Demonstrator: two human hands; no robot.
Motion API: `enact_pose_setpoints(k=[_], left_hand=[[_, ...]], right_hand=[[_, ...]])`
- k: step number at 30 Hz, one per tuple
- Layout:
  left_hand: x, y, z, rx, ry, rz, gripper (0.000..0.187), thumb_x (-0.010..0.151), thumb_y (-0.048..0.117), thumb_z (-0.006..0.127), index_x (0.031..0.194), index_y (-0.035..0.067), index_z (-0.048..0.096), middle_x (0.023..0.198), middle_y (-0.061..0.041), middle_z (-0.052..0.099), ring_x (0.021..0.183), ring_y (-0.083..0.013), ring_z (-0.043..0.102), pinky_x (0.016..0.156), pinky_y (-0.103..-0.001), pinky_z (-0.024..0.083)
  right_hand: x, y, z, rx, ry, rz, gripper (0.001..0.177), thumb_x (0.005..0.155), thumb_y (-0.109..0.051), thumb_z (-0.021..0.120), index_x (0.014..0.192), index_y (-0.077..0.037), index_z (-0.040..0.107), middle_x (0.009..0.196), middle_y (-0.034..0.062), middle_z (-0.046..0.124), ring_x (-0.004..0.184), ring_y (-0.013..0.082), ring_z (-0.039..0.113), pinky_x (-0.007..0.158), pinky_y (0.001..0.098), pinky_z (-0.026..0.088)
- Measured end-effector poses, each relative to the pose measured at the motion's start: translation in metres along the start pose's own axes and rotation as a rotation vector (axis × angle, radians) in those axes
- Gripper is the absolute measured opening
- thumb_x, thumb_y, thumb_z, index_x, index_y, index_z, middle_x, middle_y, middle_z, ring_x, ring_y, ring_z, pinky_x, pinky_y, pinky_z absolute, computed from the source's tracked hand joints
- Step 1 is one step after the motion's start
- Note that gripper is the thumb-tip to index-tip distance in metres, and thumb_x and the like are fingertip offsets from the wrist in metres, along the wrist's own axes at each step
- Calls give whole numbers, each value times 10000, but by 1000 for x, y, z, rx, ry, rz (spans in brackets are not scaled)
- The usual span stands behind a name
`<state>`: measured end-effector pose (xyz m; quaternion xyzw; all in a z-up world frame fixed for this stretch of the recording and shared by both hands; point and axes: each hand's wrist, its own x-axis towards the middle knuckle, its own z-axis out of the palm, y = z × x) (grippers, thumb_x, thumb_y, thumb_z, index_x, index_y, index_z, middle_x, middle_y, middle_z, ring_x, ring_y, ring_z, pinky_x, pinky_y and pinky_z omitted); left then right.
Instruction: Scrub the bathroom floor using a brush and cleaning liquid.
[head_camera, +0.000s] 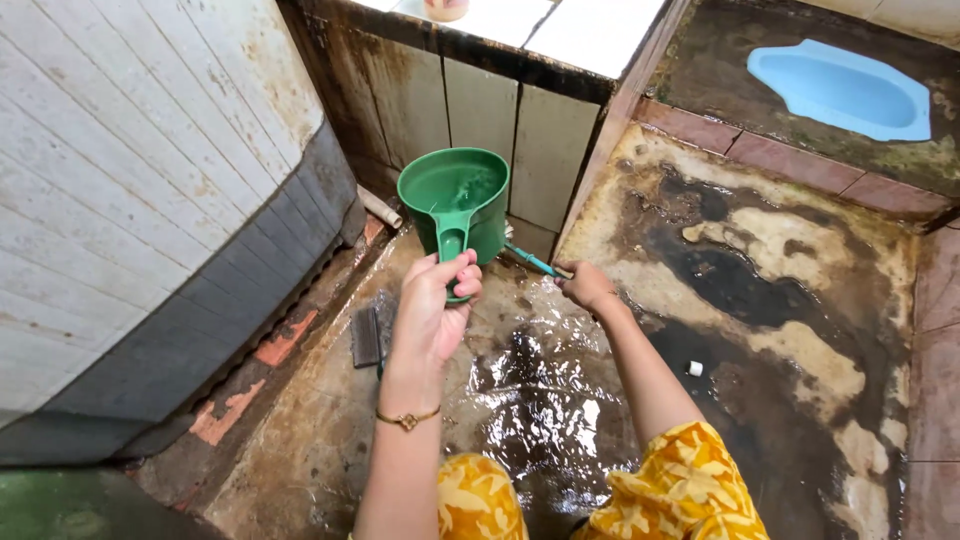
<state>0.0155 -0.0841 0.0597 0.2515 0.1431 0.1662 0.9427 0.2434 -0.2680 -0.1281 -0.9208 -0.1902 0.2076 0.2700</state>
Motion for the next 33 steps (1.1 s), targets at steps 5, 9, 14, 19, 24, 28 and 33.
enact_pose_setpoints(k=[5, 9, 14, 19, 24, 28, 33], left_hand=[[-15, -6, 14, 121, -58, -29, 92, 927, -117, 530, 1016, -111, 508, 890, -126, 536, 699, -140, 533, 554, -246, 457], [17, -8, 6, 138, 13, -66, 66, 931, -123, 511, 973, -157, 473, 891, -168, 533, 707, -176, 537, 584, -289, 490], [91, 3, -2, 185, 152, -7, 137, 883, -156, 535, 921, -45, 463, 846, -137, 510, 675, -155, 481, 597, -300, 472], [93, 27, 4, 111, 4, 105, 85, 859, -136, 520, 790, -87, 518, 757, -121, 527, 629, -167, 512, 576, -294, 454], [82, 47, -58, 114, -104, 172, 129, 885, -139, 544, 772, -80, 522, 752, -113, 517, 623, -161, 506, 579, -278, 435], [62, 61, -89, 117, -43, 116, 100, 871, -133, 533, 781, -96, 507, 761, -130, 527, 630, -176, 519, 572, -302, 455], [43, 82, -98, -16, 159, 79, 85, 862, -139, 513, 837, -63, 484, 826, -148, 549, 685, -192, 540, 603, -312, 476]], right_hand=[[-4, 21, 4, -124, 23, 26, 421, 898, -289, 692, 1313, -360, 694, 1209, 115, 734, 1095, 313, 700, 984, 432, 529], [-6, 30, -1, -251, -5, 49, 427, 906, -253, 657, 1314, -370, 704, 1262, 119, 705, 1144, 334, 674, 1011, 433, 519], [-22, 18, -20, -290, 44, 29, 452, 901, -206, 617, 1308, -383, 705, 1219, 121, 727, 1101, 336, 687, 967, 454, 539], [-32, 1, -49, -174, 123, -39, 382, 916, -298, 675, 1289, -362, 720, 1068, 138, 763, 901, 323, 736, 847, 438, 569], [-24, -29, -62, 146, 141, -52, 353, 949, -290, 696, 1301, -319, 701, 898, 164, 794, 821, 301, 737, 744, 435, 558], [-8, -99, -43, 69, 542, -486, 401, 958, -223, 683, 1350, -311, 670, 901, 135, 710, 777, 293, 712, 717, 435, 549], [65, -120, 19, -378, 559, -429, 612, 936, -125, 540, 1494, -372, 509, 895, 141, 669, 812, 360, 683, 687, 499, 540]])
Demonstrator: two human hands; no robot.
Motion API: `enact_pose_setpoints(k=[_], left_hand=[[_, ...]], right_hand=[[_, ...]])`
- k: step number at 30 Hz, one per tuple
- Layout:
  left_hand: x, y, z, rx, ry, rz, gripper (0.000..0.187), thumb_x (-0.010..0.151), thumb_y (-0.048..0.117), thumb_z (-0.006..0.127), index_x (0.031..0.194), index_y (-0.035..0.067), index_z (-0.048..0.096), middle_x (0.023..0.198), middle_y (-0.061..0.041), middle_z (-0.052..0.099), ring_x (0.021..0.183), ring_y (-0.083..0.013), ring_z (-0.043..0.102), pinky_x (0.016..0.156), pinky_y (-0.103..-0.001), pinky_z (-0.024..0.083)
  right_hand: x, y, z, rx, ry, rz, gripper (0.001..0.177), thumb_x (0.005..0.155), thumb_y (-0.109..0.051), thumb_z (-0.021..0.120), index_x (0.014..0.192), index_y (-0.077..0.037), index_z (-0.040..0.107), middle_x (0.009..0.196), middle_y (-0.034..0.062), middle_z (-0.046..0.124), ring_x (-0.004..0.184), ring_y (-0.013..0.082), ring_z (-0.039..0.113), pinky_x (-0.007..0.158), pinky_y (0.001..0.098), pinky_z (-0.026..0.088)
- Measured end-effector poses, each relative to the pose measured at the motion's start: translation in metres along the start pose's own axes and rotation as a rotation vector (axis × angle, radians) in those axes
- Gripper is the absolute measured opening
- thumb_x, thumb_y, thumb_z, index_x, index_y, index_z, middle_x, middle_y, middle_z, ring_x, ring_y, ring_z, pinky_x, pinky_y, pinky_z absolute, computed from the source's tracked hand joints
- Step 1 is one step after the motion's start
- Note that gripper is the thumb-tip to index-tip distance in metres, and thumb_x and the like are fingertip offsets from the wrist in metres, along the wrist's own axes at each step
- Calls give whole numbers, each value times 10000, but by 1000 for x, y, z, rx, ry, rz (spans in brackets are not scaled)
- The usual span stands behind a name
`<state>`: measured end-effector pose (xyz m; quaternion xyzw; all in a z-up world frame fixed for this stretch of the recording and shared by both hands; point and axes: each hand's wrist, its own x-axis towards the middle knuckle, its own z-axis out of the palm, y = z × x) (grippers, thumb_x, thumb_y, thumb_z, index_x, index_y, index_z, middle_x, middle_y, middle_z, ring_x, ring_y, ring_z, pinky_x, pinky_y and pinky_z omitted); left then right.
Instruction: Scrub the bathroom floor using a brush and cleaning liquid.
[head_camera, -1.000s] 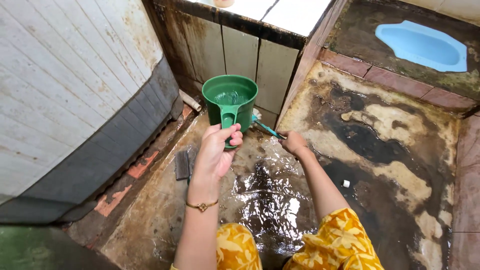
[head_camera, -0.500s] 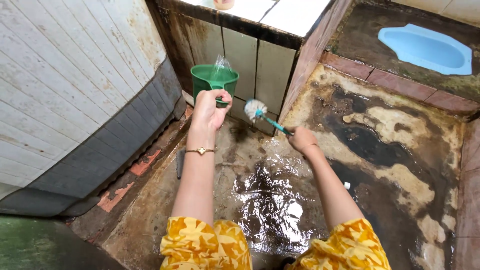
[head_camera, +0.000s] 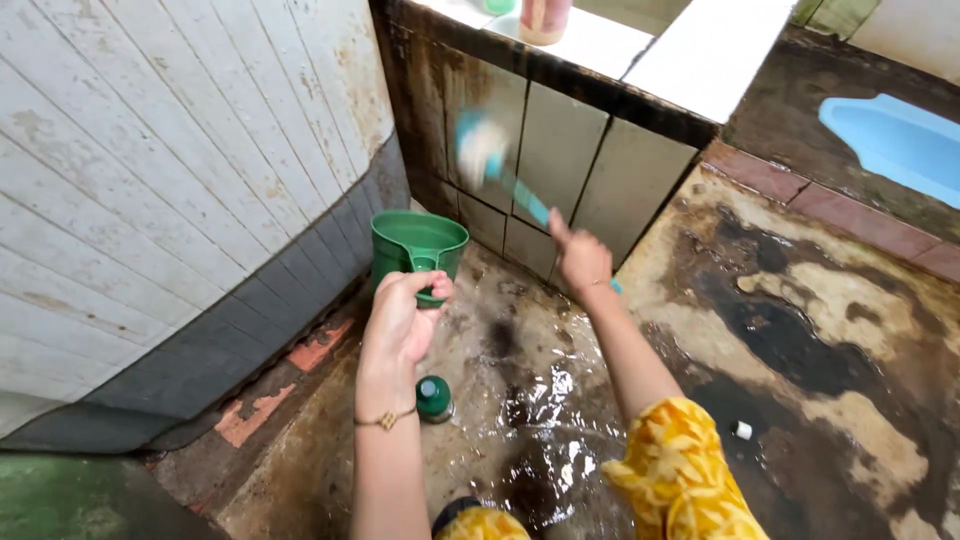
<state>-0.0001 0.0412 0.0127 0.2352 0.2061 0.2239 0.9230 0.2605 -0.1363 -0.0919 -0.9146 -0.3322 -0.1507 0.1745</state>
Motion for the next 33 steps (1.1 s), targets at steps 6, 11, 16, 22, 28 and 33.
enact_pose_setpoints(k=[6, 11, 16, 22, 28, 33], left_hand=[[-30, 39, 15, 40, -152, 107, 146, 910, -119, 547, 1046, -169, 525, 975, -187, 573, 741, -161, 529, 627, -263, 469], [-78, 59, 62, 115, -338, 8, 204, 942, -72, 534, 1136, -134, 515, 1006, -144, 548, 756, -133, 505, 573, -248, 426], [-89, 36, 99, 62, -399, -114, 270, 905, -78, 512, 1171, -126, 498, 918, -108, 538, 712, -107, 482, 554, -218, 391], [-65, -21, 180, 20, -774, -203, 184, 927, -78, 494, 1108, -106, 478, 763, -38, 460, 614, -94, 416, 555, -231, 364], [-3, -101, 257, -51, -1031, -92, 97, 1000, -29, 509, 919, -52, 460, 749, -91, 500, 645, -147, 502, 598, -281, 445], [1, -93, 298, 28, -996, -126, 107, 906, -54, 533, 806, -89, 518, 767, -171, 587, 674, -196, 592, 622, -312, 532]], right_hand=[[-84, 99, 65, -137, -703, 383, 540, 1114, -515, 346, 1062, -181, 766, 1002, 151, 740, 913, 347, 724, 807, 466, 579], [-96, 91, 10, -124, -194, 91, 427, 1015, -308, 527, 1414, -450, 582, 892, 161, 703, 663, 380, 673, 589, 503, 542], [-71, 65, -24, 21, 114, -1, 495, 1032, -213, 560, 1491, -397, 545, 760, 144, 638, 625, 359, 628, 570, 502, 498], [-117, 115, 19, -153, -481, 239, 314, 997, -314, 555, 1270, -404, 683, 1038, 138, 727, 935, 368, 698, 808, 496, 553], [-148, 133, 14, -76, -747, 456, 316, 960, -419, 630, 1239, -314, 737, 1211, 119, 730, 1117, 332, 689, 960, 442, 545], [-155, 108, -6, -53, -733, 430, 329, 957, -397, 641, 1276, -372, 718, 1241, 58, 722, 1144, 310, 673, 969, 428, 541]])
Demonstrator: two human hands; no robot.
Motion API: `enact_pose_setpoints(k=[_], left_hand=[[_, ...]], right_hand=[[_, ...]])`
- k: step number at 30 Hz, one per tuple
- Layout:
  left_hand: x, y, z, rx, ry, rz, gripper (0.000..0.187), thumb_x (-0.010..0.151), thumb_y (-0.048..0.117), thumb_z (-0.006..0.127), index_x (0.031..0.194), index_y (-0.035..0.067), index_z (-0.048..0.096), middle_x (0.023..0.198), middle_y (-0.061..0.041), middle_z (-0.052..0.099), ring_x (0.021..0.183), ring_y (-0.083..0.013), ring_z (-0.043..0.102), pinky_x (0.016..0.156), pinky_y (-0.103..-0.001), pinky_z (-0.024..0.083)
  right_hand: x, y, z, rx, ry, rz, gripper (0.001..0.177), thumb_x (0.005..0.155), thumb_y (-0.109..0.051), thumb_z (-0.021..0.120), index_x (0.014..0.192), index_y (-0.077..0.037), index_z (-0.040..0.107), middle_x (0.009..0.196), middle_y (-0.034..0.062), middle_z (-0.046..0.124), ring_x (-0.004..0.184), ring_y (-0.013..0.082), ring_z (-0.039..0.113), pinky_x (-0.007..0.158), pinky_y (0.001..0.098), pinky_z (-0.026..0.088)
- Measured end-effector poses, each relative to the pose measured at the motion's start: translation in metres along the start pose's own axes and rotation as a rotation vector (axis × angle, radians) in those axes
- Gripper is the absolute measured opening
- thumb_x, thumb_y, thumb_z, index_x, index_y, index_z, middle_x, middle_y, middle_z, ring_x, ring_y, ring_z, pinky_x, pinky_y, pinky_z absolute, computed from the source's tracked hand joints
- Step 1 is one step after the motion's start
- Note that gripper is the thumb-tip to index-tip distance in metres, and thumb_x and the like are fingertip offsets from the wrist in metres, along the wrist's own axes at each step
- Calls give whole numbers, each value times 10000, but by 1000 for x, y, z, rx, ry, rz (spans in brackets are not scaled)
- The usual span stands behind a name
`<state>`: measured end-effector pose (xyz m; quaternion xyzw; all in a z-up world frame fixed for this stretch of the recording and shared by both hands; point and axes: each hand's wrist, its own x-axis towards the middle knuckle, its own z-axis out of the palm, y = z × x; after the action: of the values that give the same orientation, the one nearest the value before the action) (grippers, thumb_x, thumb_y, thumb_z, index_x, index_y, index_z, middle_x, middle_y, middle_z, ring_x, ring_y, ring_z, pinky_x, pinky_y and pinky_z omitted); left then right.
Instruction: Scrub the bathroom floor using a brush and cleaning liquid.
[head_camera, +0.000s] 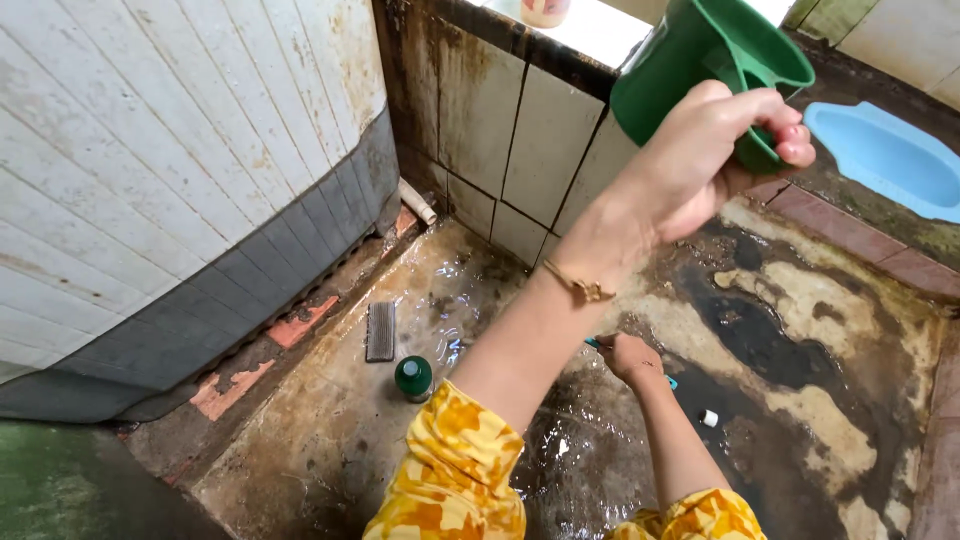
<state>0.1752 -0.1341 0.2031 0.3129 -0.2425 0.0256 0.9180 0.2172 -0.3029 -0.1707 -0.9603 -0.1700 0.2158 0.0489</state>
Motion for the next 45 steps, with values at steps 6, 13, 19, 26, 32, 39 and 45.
enact_pose_setpoints(k=[6, 13, 19, 26, 32, 39, 45], left_hand=[[45, -2, -30, -34, -96, 48, 26, 909, -65, 558, 923, -86, 550, 786, -144, 563, 676, -169, 548, 617, -303, 518], [97, -47, -78, 40, 32, 93, 252, 948, 96, 609, 1038, -140, 600, 936, -205, 667, 899, -246, 663, 878, -384, 573], [25, -49, -88, 370, 332, 92, 815, 1072, 528, 523, 1501, -112, 259, 1403, -293, 523, 1149, -333, 607, 1075, -509, 449], [-328, -51, -194, 1192, -40, -679, 414, 998, 410, 546, 1161, 31, 575, 915, -69, 649, 824, -152, 621, 740, -338, 548], [-598, -169, -386, 517, 287, -1513, 507, 1031, 505, 707, 944, 22, 580, 850, -134, 550, 655, -223, 485, 516, -364, 355], [-515, -145, -345, 1673, 1163, -251, 1233, 477, 347, 1017, 1401, -144, 364, 1288, -405, 537, 1174, -523, 541, 911, -544, 459], [-451, -134, -365, 1345, 1244, -435, 849, 626, 355, 937, 1307, 45, 537, 1258, -189, 682, 1182, -345, 669, 1018, -436, 532]], right_hand=[[1, -21, -10, 2, 31, -101, 354, 944, -356, 632, 1290, -378, 701, 1232, 57, 733, 1110, 298, 700, 963, 420, 552], [-2, -29, -19, 56, 115, -105, 332, 954, -337, 616, 1267, -337, 726, 1181, 95, 743, 1070, 337, 706, 940, 448, 558], [2, -18, -22, 100, 199, -72, 362, 934, -373, 644, 1290, -359, 710, 1151, 128, 735, 1037, 363, 707, 917, 464, 556], [17, 4, -6, 175, 299, -98, 385, 924, -399, 680, 1297, -312, 709, 1125, 169, 741, 1049, 382, 695, 917, 482, 538], [9, -28, -17, 255, 178, 11, 398, 932, -431, 669, 1319, -338, 695, 1117, 164, 736, 1031, 378, 704, 912, 466, 542], [10, -80, -25, 334, 98, 15, 369, 952, -418, 638, 1313, -364, 692, 981, 111, 803, 855, 343, 756, 804, 467, 583], [20, -108, -37, 445, 332, -164, 382, 951, -398, 659, 1329, -349, 693, 963, 169, 752, 851, 327, 733, 796, 424, 558]])
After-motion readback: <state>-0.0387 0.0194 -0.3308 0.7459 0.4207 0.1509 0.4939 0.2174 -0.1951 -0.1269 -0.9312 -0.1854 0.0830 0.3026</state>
